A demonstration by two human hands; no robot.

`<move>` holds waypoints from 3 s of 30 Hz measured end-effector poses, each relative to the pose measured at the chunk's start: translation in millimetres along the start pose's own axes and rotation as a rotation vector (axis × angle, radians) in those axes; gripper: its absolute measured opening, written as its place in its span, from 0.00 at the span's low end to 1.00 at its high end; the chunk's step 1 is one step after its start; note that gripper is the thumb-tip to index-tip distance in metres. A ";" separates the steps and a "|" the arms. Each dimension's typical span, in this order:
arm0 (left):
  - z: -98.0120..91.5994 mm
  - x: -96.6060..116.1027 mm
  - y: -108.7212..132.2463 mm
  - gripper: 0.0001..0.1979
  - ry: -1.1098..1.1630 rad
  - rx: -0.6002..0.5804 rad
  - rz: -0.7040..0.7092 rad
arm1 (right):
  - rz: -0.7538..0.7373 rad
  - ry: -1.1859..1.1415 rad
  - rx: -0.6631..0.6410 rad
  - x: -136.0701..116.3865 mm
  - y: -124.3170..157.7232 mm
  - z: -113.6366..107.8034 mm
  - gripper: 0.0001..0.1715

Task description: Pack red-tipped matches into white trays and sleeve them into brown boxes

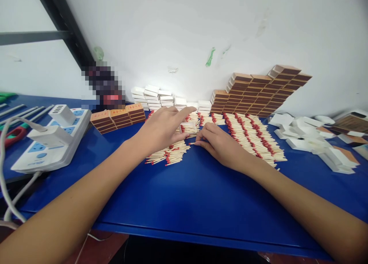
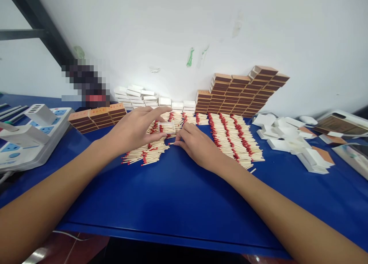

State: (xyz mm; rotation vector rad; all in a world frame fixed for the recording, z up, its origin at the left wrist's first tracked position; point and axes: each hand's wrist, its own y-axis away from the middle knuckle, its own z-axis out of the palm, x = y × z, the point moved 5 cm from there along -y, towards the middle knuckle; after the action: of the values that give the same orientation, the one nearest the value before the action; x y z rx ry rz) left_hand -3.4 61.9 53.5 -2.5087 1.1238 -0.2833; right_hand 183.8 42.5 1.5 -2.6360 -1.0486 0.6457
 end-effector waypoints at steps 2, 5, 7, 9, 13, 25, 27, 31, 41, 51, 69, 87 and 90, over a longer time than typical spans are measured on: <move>2.0 -0.3 0.4 0.33 -0.007 0.000 0.007 | 0.000 0.026 0.021 -1.2 0.9 -6.3 0.08; 5.6 2.2 0.5 0.33 -0.002 -0.012 0.021 | -0.006 0.065 0.124 -4.0 1.0 -18.6 0.06; 7.6 6.7 0.5 0.32 0.034 -0.027 0.032 | -0.013 0.091 0.197 -7.3 0.3 -24.3 0.05; 8.9 12.8 0.5 0.32 0.094 -0.040 0.046 | -0.015 0.114 0.238 -11.0 -0.8 -25.9 0.05; 10.2 21.9 0.7 0.31 0.192 -0.066 0.059 | -0.021 0.127 0.239 -16.3 -2.1 -22.6 0.05; -6.8 -5.1 -0.5 0.32 0.119 0.031 -0.050 | -0.006 0.091 0.250 -14.6 0.6 -22.2 0.05; -7.5 -7.7 -0.6 0.32 0.107 0.031 -0.066 | 0.005 0.090 0.232 -11.4 0.5 -18.3 0.04; -5.0 -7.0 -0.3 0.32 0.099 0.005 -0.067 | 0.005 0.112 0.203 -3.3 0.5 -11.3 0.04; -10.8 -4.8 -0.1 0.32 0.036 0.038 -0.035 | 0.034 0.117 0.114 12.2 -1.5 2.0 0.07; -14.0 0.2 -1.3 0.32 0.027 0.049 -0.015 | -0.027 0.031 0.067 1.4 -4.0 2.5 0.09; -8.3 -2.1 -0.6 0.32 0.013 0.045 0.004 | -0.006 -0.003 0.031 3.9 -4.7 4.2 0.07; 13.2 20.9 -0.2 0.32 0.217 -0.047 0.071 | -0.053 0.152 0.221 -16.8 -2.7 -19.4 0.04; 13.1 22.5 -0.6 0.31 0.240 -0.060 0.066 | -0.056 0.136 0.203 -17.3 -2.2 -18.0 0.04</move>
State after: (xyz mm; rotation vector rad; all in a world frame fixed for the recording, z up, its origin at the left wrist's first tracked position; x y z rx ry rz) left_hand 16.2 48.7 42.5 -2.5336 1.3211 -0.5523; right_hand 180.0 31.1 23.5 -2.4293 -0.9603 0.5223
